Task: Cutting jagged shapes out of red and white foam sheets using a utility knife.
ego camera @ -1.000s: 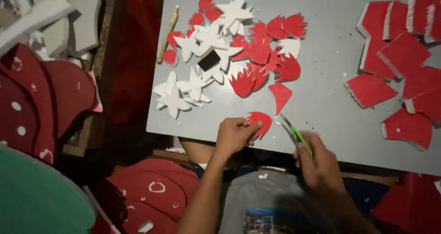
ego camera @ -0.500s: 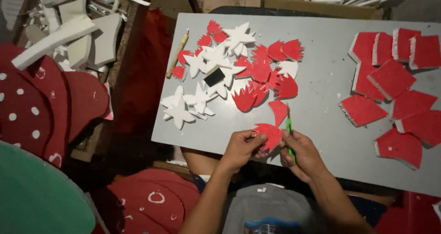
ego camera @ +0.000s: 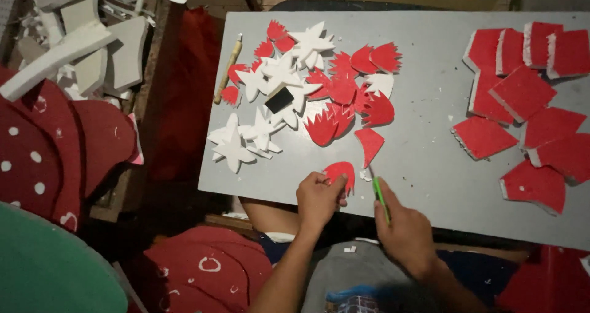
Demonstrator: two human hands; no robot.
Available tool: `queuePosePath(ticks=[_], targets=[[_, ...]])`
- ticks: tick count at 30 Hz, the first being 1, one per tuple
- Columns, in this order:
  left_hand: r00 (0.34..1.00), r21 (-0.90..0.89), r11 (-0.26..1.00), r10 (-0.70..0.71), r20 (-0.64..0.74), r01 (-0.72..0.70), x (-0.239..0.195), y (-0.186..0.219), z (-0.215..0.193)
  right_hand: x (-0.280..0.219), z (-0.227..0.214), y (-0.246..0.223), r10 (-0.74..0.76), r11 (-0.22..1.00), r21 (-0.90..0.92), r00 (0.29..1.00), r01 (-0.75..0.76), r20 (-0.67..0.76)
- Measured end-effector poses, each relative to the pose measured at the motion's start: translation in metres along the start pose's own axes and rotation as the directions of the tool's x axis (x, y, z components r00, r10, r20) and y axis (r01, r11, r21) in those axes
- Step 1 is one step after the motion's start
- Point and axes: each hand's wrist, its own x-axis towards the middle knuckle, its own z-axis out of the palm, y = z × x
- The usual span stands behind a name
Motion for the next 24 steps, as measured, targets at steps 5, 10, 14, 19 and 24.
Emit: queuePosePath(ticks=[5, 10, 14, 19, 24], targets=[[0.996, 0.097, 0.995, -0.006, 0.088, -0.003, 0.011, 0.004, -0.006, 0.002, 0.019, 0.006, -0.155, 0.988, -0.007, 0.982, 0.155, -0.112], [0.986, 0.404, 0.913, -0.014, 0.165, -0.055, 0.01, 0.025, -0.02, 0.006, 0.017, 0.0, -0.208, 0.978, 0.014, 0.974, 0.21, -0.096], [0.973, 0.406, 0.913, -0.058, 0.221, -0.038, 0.014, 0.033, -0.025, 0.009, 0.015, -0.003, -0.18, 0.983, 0.022, 0.983, 0.181, -0.034], [0.974, 0.44, 0.896, -0.048, 0.223, -0.057, 0.02, 0.028, -0.022, 0.016, 0.023, 0.005, -0.286, 0.958, -0.029, 0.952, 0.284, -0.11], [0.983, 0.441, 0.897, -0.044, 0.178, -0.04, 0.019, 0.025, -0.02, 0.011, 0.025, 0.003, -0.249, 0.962, -0.109, 0.968, 0.249, 0.022]])
